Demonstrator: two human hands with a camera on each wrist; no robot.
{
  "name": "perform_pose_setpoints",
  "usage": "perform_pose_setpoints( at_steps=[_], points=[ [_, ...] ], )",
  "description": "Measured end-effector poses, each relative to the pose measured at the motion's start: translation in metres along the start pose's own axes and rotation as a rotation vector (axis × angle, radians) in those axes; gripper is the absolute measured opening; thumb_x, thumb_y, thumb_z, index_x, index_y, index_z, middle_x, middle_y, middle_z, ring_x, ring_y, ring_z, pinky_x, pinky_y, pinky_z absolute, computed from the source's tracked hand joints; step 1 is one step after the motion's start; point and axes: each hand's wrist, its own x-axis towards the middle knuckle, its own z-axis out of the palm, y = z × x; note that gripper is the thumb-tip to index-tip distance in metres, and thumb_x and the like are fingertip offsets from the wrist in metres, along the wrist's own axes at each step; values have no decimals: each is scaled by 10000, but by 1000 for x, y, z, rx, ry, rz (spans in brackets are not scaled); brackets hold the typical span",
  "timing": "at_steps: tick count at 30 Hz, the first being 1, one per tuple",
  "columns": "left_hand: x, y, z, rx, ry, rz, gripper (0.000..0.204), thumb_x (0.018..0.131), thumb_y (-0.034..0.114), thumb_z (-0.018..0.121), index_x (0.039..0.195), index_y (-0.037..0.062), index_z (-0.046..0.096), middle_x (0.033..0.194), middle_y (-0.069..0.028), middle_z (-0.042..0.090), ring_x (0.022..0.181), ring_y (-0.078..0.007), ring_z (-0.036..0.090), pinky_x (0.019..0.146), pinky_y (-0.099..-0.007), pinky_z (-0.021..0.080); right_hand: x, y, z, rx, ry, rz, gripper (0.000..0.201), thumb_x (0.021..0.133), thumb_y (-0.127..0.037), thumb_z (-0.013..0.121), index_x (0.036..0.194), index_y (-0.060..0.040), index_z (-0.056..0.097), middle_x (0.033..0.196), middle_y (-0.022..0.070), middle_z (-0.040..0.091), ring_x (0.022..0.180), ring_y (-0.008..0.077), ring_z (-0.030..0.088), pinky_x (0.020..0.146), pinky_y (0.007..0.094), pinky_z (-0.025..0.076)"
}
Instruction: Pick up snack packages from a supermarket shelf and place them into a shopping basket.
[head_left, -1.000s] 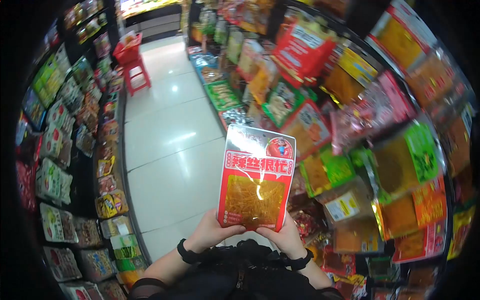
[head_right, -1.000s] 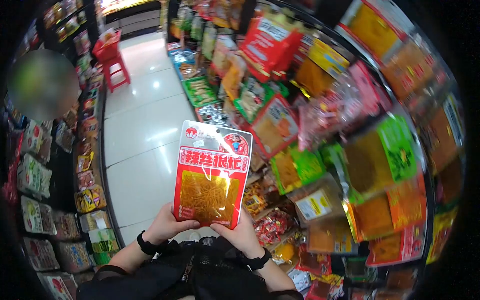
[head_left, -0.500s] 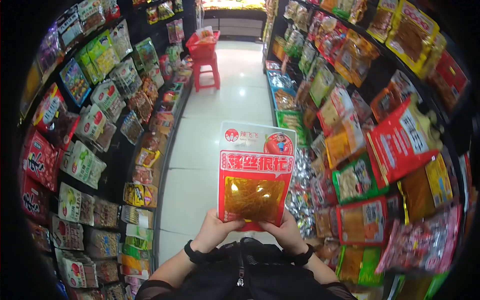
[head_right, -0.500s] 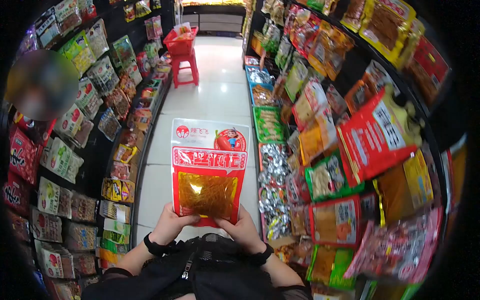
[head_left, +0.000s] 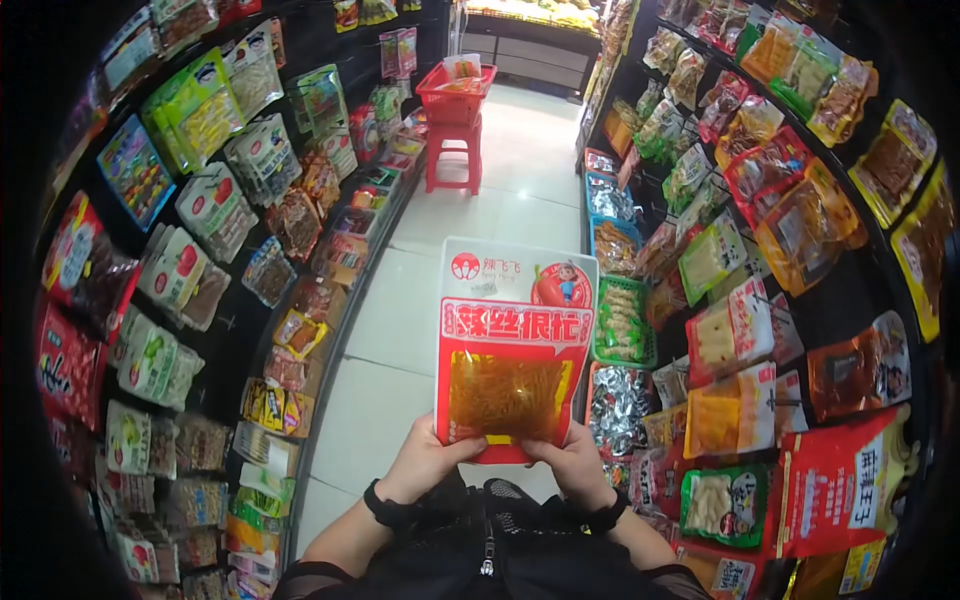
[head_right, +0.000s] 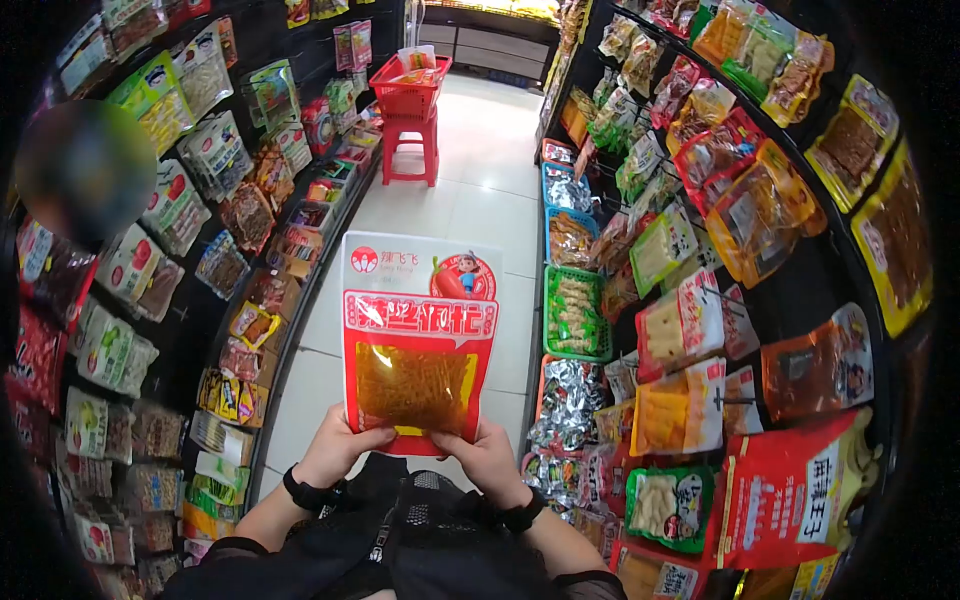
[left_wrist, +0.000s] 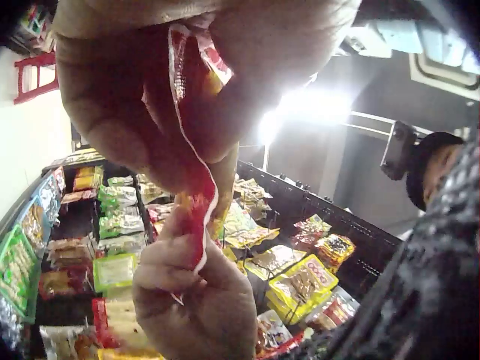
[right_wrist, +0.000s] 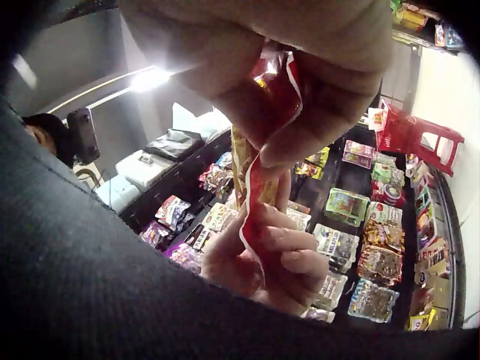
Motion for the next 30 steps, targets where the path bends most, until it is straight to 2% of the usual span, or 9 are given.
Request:
perform_pose_setpoints(
  at_steps=[4, 6, 8, 13, 19, 22, 23, 26, 30],
  points=[
    [77, 35, -43, -25, -64, 18, 213, 795, 41, 627, 999, 9, 576, 862, -28, 631, 779, -104, 602, 671, -258, 508, 82, -22, 1, 22, 31, -1, 166, 837, -73, 601, 986, -2, 596, 851, 31, 623, 721, 90, 569, 624, 245, 474],
    [116, 53, -65, -3, -81, -50, 264, 791, 68, 642, 1036, 13, 562, 877, -26, 630, 786, -113, 607, 697, -273, 518, 124, -35, 4, 11, 41, -23, 169, 833, -78, 605, 985, -6, 593, 852, 30, 622, 725, 91, 569, 627, 242, 472],
    [146, 70, -79, -28, -89, -40, 254, 795, 68, 637, 1034, 17, 569, 881, -28, 632, 785, -113, 609, 703, -274, 519, 160, -52, 6, -4, 33, -3, 205, 825, -84, 615, 1010, -4, 578, 888, 42, 626, 736, 93, 571, 637, 245, 474],
    [218, 95, -111, -35, -118, -79, 229, 805, 60, 622, 1029, 27, 590, 902, -34, 637, 789, -113, 614, 713, -272, 520, 239, -72, 7, -15, 102, -14, 262, 836, -82, 606, 1065, 30, 542, 931, 52, 619, 845, 118, 587, 749, 268, 488],
    [302, 113, -123, -126, -76, -131, 235, 814, 61, 615, 1045, 28, 586, 924, -33, 637, 803, -108, 610, 717, -278, 518, 326, -79, -26, -153, 84, 15, 265, 833, -71, 609, 1063, 42, 544, 953, 57, 621, 846, 102, 579, 766, 250, 477],
    [351, 120, -124, -39, -34, -118, 262, 817, 77, 618, 1069, 25, 564, 948, -40, 630, 830, -103, 603, 732, -264, 506, 373, -101, -49, -114, 50, 26, 271, 833, -71, 610, 1069, 45, 544, 950, 52, 620, 840, 96, 576, 756, 248, 477],
    [366, 129, -123, 11, -58, -97, 275, 816, 77, 620, 1077, 18, 552, 963, -47, 628, 848, -106, 600, 747, -261, 499, 387, -105, -59, -97, 42, 9, 285, 820, -98, 629, 1069, 18, 555, 916, 52, 626, 775, 99, 583, 681, 244, 483],
    [420, 155, -115, 57, -51, -28, 274, 825, 70, 612, 1078, -1, 533, 969, -61, 622, 858, -114, 596, 741, -254, 489, 434, -132, -95, -68, -36, 69, 266, 835, -75, 609, 1068, 40, 550, 953, 51, 623, 828, 97, 583, 743, 251, 486],
    [484, 177, -105, 50, -15, 47, 247, 829, 56, 608, 1053, -13, 529, 923, -64, 621, 795, -106, 590, 683, -240, 484, 491, -163, -134, -121, -105, 106, 277, 834, -82, 614, 1073, 40, 545, 955, 55, 624, 822, 102, 590, 740, 253, 491]
  ],
)
